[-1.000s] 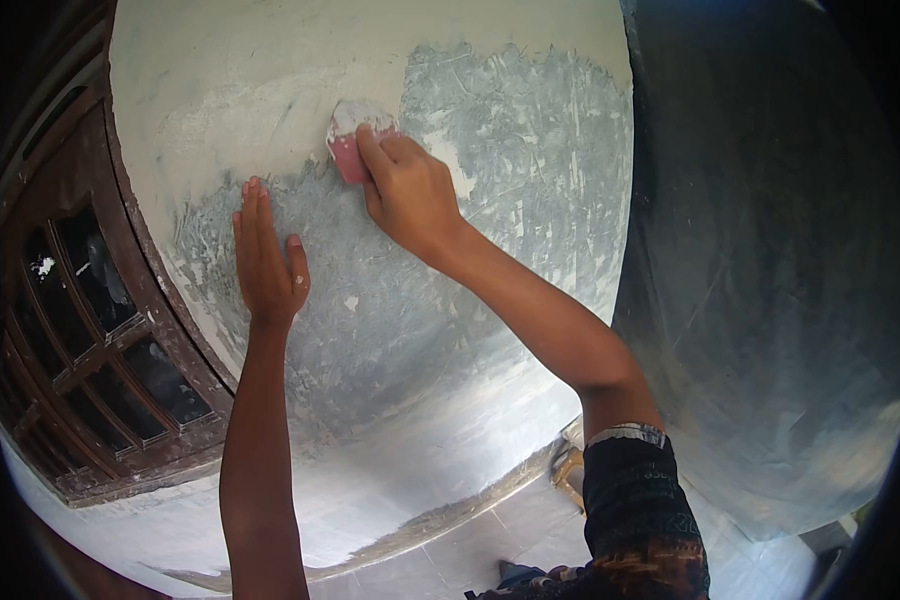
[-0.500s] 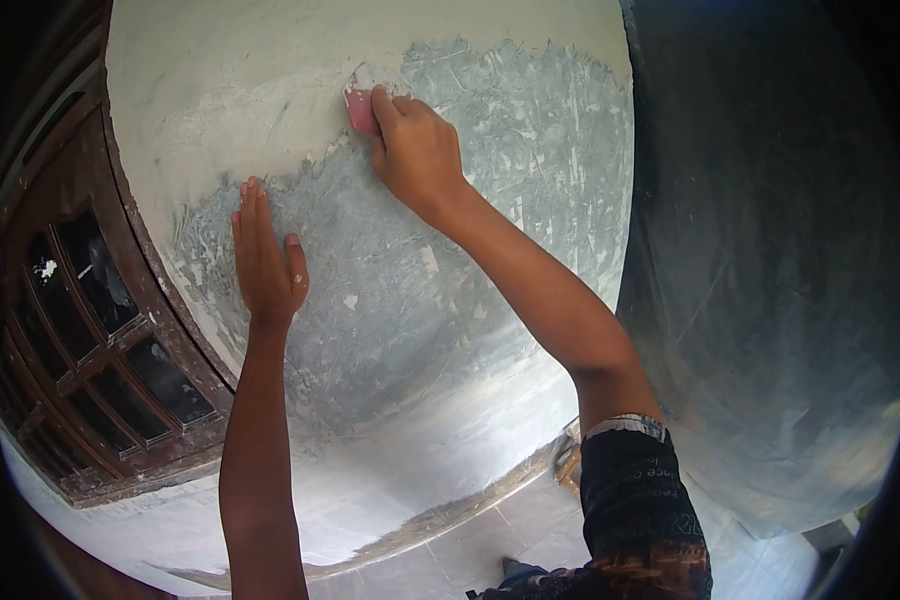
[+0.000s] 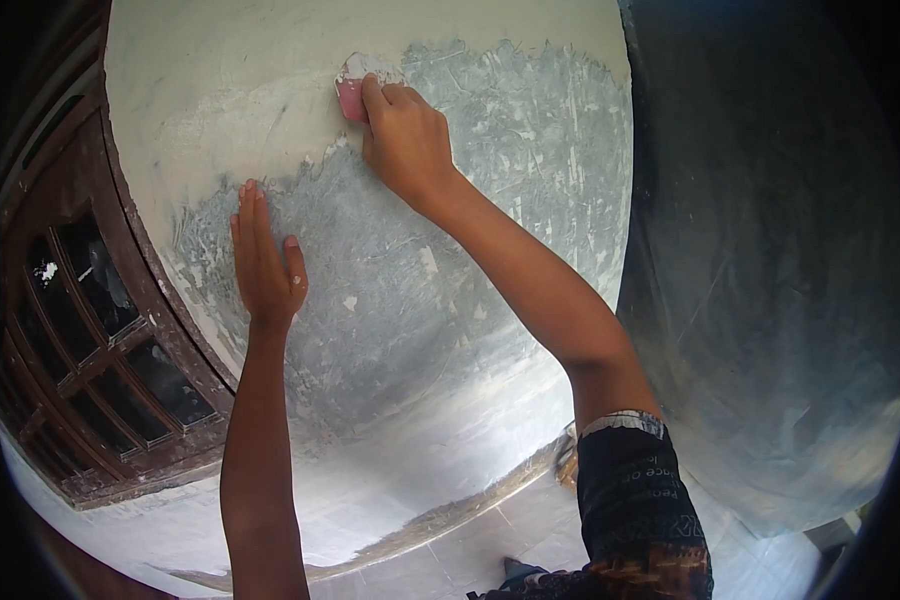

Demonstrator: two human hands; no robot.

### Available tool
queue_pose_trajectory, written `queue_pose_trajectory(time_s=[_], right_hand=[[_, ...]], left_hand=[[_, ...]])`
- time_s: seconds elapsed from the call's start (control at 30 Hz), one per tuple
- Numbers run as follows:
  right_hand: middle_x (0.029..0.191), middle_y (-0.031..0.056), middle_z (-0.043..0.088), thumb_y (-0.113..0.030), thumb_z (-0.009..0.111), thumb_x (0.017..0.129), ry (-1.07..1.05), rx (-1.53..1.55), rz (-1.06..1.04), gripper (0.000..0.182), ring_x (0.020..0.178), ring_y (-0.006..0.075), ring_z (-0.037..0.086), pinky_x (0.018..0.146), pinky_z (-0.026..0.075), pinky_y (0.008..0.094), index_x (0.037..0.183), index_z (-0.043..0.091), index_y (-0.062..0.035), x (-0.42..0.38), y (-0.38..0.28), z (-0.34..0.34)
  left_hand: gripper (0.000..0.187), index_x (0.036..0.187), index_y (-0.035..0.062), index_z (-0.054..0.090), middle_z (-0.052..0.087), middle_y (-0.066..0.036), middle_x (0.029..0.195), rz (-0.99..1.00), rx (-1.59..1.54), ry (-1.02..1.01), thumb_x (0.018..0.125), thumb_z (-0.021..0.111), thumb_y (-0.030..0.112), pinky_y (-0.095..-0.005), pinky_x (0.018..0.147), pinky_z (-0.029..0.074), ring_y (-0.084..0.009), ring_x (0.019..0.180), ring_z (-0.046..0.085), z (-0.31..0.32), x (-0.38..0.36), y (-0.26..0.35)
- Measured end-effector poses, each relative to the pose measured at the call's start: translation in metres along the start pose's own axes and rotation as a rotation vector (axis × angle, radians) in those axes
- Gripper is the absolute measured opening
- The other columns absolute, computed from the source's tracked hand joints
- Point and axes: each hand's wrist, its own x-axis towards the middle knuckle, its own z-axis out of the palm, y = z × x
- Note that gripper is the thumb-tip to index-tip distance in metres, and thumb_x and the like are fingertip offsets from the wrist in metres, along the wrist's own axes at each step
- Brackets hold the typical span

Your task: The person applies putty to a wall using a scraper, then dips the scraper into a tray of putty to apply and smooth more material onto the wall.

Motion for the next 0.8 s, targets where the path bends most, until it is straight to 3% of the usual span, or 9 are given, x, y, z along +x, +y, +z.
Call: queue_pose_trajectory(time_s=[0.1, 0.23, 0.37, 0.43, 0.53, 0.63, 0.7, 0.77, 0.8], right_hand=[[0.092, 0.0155, 0.066, 0.001, 0.064, 0.077, 0.021, -0.091, -0.078, 0.049, 0.085, 0.0323, 0.065, 0.068, 0.056, 0.0407, 0.125, 0.057, 0.0039, -0.008, 0.014, 0.028], [0.089, 0.0125, 0.063, 0.001, 0.066, 0.074, -0.252, 0.012, -0.25, 0.055, 0.081, 0.0292, 0.067, 0.063, 0.057, 0.0385, 0.128, 0.057, 0.0091, -0.096, -0.046, 0.013], [0.087, 0.013, 0.063, 0.002, 0.069, 0.074, -0.076, 0.127, -0.122, 0.054, 0.079, 0.0308, 0.066, 0.063, 0.057, 0.0394, 0.127, 0.058, 0.0025, -0.048, -0.051, -0.015], [0.086, 0.0127, 0.064, 0.001, 0.064, 0.073, 0.032, 0.0, -0.103, 0.046, 0.08, 0.0295, 0.068, 0.062, 0.057, 0.0362, 0.119, 0.061, 0.0082, -0.004, -0.028, -0.006], [0.087, 0.0129, 0.065, 0.0, 0.064, 0.073, 0.058, -0.154, -0.141, 0.046, 0.08, 0.0286, 0.068, 0.062, 0.057, 0.0357, 0.119, 0.061, 0.0083, 0.02, 0.0, 0.021], [0.093, 0.0135, 0.064, 0.001, 0.068, 0.074, -0.083, -0.142, -0.134, 0.053, 0.083, 0.0301, 0.067, 0.066, 0.058, 0.0377, 0.126, 0.058, 0.0041, -0.029, -0.02, 0.031], [0.093, 0.0139, 0.064, 0.001, 0.069, 0.073, -0.171, -0.005, -0.205, 0.053, 0.084, 0.0292, 0.067, 0.066, 0.058, 0.037, 0.124, 0.058, 0.0061, -0.066, -0.045, 0.016], [0.09, 0.0129, 0.064, 0.002, 0.068, 0.073, -0.214, 0.081, -0.192, 0.051, 0.081, 0.0293, 0.067, 0.064, 0.057, 0.038, 0.123, 0.059, 0.0037, -0.056, -0.052, -0.005], [0.087, 0.0129, 0.064, 0.002, 0.066, 0.073, -0.139, 0.085, -0.138, 0.046, 0.08, 0.03, 0.067, 0.063, 0.056, 0.0395, 0.118, 0.061, 0.0042, -0.04, -0.048, -0.011]], left_hand=[[0.064, 0.151, -0.0044, 0.03, 0.034, -0.024, 0.158, -0.002, 0.0, 0.006, 0.092, 0.048, 0.015, -0.0548, 0.119, 0.025, -0.0385, 0.148, 0.032, 0.001, 0.001, 0.0], [0.064, 0.151, -0.004, 0.031, 0.034, -0.023, 0.158, -0.002, -0.014, 0.013, 0.092, 0.048, 0.015, -0.0548, 0.12, 0.024, -0.038, 0.148, 0.032, 0.001, 0.0, -0.001], [0.064, 0.151, -0.004, 0.031, 0.034, -0.022, 0.158, -0.015, -0.009, -0.001, 0.093, 0.048, 0.016, -0.0547, 0.12, 0.024, -0.0376, 0.148, 0.032, 0.001, -0.001, 0.0], [0.063, 0.152, -0.003, 0.028, 0.033, -0.023, 0.158, -0.028, -0.034, -0.004, 0.095, 0.042, 0.019, -0.0563, 0.12, 0.02, -0.0395, 0.148, 0.031, 0.001, 0.0, 0.001], [0.063, 0.152, -0.0028, 0.029, 0.033, -0.023, 0.158, -0.028, -0.026, 0.0, 0.095, 0.043, 0.019, -0.0567, 0.12, 0.021, -0.0396, 0.148, 0.031, 0.002, 0.0, 0.0], [0.063, 0.152, -0.0034, 0.029, 0.033, -0.023, 0.158, -0.03, -0.038, 0.014, 0.094, 0.043, 0.018, -0.0573, 0.12, 0.021, -0.0397, 0.148, 0.03, 0.002, 0.0, 0.0], [0.063, 0.152, -0.0036, 0.029, 0.033, -0.023, 0.158, -0.029, -0.043, 0.01, 0.094, 0.042, 0.018, -0.0575, 0.12, 0.021, -0.0399, 0.148, 0.03, 0.001, -0.002, 0.0], [0.063, 0.152, -0.0037, 0.029, 0.033, -0.023, 0.158, -0.031, -0.047, 0.006, 0.094, 0.042, 0.017, -0.0576, 0.12, 0.021, -0.04, 0.148, 0.03, 0.003, 0.001, -0.001], [0.063, 0.152, -0.0036, 0.029, 0.033, -0.023, 0.158, -0.032, -0.05, 0.008, 0.094, 0.042, 0.017, -0.0576, 0.12, 0.021, -0.0402, 0.148, 0.03, 0.002, 0.001, 0.0]])
